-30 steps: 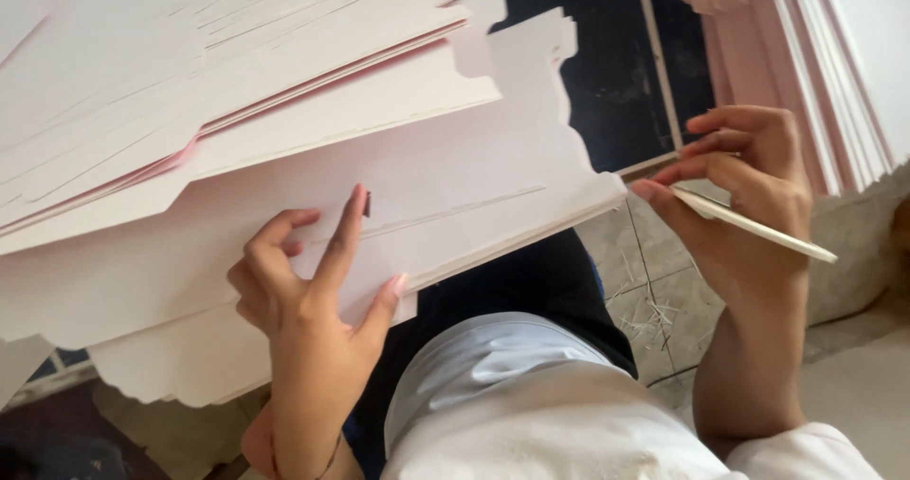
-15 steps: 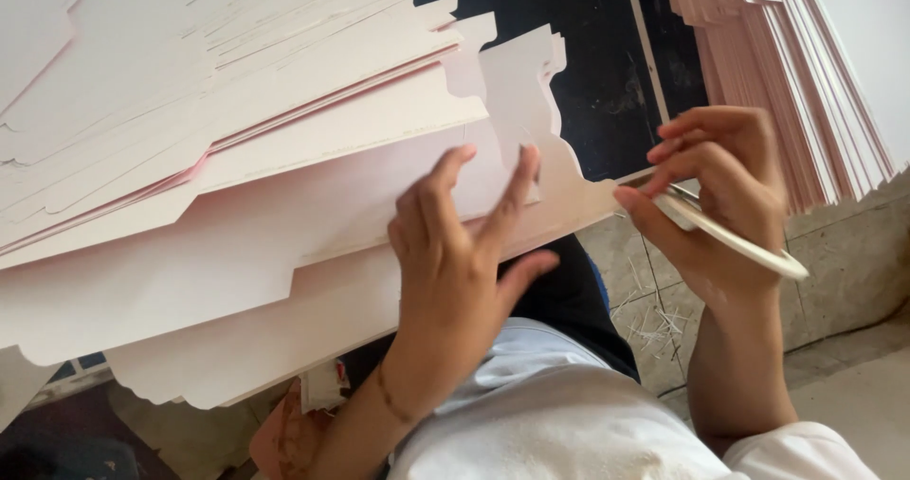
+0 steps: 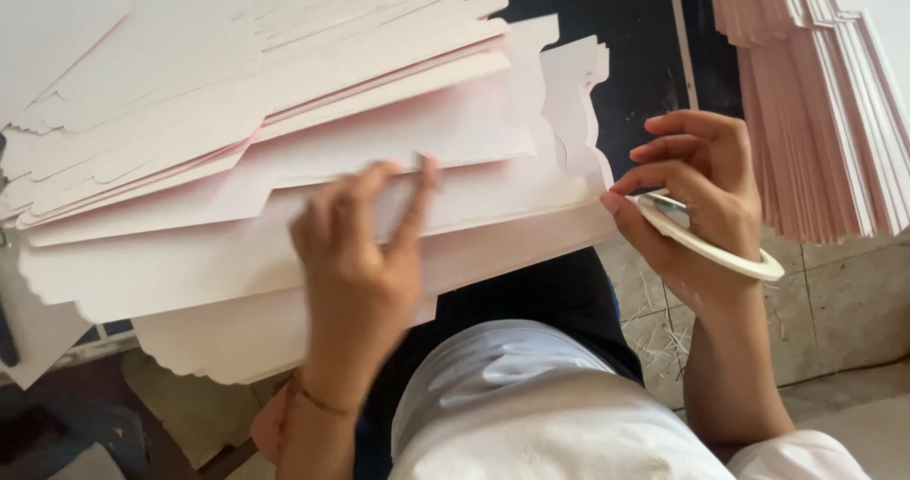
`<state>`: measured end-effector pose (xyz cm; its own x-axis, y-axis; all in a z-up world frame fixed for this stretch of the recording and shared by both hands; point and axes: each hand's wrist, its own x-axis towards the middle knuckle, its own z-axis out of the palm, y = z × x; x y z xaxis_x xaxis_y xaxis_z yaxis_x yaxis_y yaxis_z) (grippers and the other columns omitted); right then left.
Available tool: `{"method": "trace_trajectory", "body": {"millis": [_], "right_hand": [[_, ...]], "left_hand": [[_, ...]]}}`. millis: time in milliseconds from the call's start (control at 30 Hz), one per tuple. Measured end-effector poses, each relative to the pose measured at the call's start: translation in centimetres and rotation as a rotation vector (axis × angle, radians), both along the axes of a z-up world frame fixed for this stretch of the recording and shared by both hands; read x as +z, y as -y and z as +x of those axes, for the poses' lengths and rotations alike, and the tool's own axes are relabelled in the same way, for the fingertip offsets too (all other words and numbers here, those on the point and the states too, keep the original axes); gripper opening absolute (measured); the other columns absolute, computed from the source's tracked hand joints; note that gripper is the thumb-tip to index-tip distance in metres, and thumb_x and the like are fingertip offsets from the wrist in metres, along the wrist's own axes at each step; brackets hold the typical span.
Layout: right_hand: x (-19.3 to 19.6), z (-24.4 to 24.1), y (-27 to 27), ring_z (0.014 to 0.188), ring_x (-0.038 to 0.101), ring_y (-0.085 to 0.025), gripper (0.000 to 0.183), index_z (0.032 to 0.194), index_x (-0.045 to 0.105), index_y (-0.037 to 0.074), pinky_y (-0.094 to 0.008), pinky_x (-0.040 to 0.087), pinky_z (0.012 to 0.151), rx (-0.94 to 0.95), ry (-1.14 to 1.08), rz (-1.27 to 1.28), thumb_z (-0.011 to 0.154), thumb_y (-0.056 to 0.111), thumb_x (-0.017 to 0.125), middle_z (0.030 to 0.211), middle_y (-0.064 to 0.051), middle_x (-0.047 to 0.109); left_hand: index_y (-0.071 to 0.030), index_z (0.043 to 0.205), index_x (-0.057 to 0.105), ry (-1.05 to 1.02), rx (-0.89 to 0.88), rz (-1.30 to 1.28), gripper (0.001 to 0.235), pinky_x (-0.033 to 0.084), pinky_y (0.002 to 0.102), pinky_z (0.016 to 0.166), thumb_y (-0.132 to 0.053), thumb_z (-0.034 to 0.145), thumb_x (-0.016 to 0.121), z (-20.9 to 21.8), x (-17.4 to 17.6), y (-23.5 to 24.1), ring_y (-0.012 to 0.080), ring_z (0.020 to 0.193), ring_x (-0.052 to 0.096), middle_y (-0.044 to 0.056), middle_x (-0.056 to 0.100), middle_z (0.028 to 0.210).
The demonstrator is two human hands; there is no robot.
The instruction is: Applying double-sided tape to pre-cut paper templates in a repetitive, high-speed manner
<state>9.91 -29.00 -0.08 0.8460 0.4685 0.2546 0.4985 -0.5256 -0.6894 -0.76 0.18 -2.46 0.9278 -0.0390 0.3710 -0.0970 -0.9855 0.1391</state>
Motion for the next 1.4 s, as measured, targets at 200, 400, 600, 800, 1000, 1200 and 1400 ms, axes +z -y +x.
{"method": "trace_trajectory", "body": {"millis": [200,400,600,800,1000,1200,1400], "right_hand": [[-0.5,-0.7,0.1,0.113,0.064,-0.034,0.007,0.103,0.079,-0.002,-0.042,0.058,0.094,-0.021,0.033,-0.094,0.104,0.003,0.084,0.143,-0.02,0.048],[-0.8,-1.6,0.0,0.115,0.063,-0.036,0.007,0.103,0.078,0.001,-0.043,0.056,0.092,0.052,0.241,-0.111,0.105,-0.002,0.085,0.138,-0.023,0.052],[-0.5,-3.8,-0.2,0.107,0.058,-0.029,0.008,0.108,0.079,-0.002,-0.036,0.055,0.088,-0.002,0.275,0.061,0.103,-0.001,0.085,0.126,-0.019,0.052],[0.5,-4.4,-4.7,0.108,0.063,-0.023,0.01,0.109,0.082,0.01,-0.032,0.058,0.091,0.156,-0.073,0.068,0.099,0.011,0.084,0.131,-0.016,0.055],[-0.2,-5.0,-8.5,0.11,0.058,-0.026,0.005,0.102,0.083,0.014,-0.036,0.052,0.089,0.331,-0.164,0.035,0.098,0.017,0.081,0.131,-0.012,0.06],[-0.6,-5.7,-10.0,0.108,0.059,-0.027,0.005,0.096,0.08,0.011,-0.036,0.054,0.084,0.338,-0.139,-0.009,0.098,0.015,0.081,0.13,-0.013,0.061],[-0.8,-6.2,-9.5,0.102,0.064,-0.029,0.015,0.103,0.08,0.005,-0.041,0.056,0.088,0.317,0.001,0.013,0.102,0.019,0.077,0.133,-0.021,0.057]], "left_hand": [[-0.032,0.165,0.053,-0.206,-0.137,-0.071,0.07,0.043,0.048,0.106,-0.015,0.103,0.081,0.4,-1.8,6.9,0.0256,0.133,0.053,0.004,0.038,0.164],[-0.027,0.149,0.067,-0.058,-0.133,-0.008,0.038,0.045,0.041,0.1,-0.02,0.112,0.073,2.7,0.2,9.9,0.022,0.125,0.055,-0.002,0.057,0.15],[-0.026,0.145,0.07,-0.101,-0.131,-0.223,0.052,0.051,0.052,0.097,-0.003,0.099,0.071,3.1,0.6,9.5,0.0362,0.124,0.054,0.007,0.056,0.144],[-0.031,0.163,0.055,-0.23,0.124,-0.239,0.082,0.055,0.053,0.094,-0.011,0.091,0.088,-0.7,2.7,2.6,0.0344,0.133,0.054,0.01,0.055,0.149],[-0.037,0.163,0.052,-0.354,0.253,-0.418,0.083,0.045,0.053,0.088,-0.028,0.09,0.091,-4.3,2.5,-0.2,0.0293,0.117,0.048,0.002,0.049,0.147],[-0.036,0.163,0.052,-0.324,0.265,-0.428,0.083,0.043,0.053,0.094,-0.04,0.091,0.091,-4.7,1.9,0.3,0.0315,0.124,0.048,0.002,0.049,0.15],[-0.037,0.163,0.052,-0.319,0.293,-0.411,0.079,0.042,0.053,0.097,-0.048,0.093,0.087,-4.6,2.2,0.7,0.0309,0.12,0.047,0.002,0.048,0.149]]}}
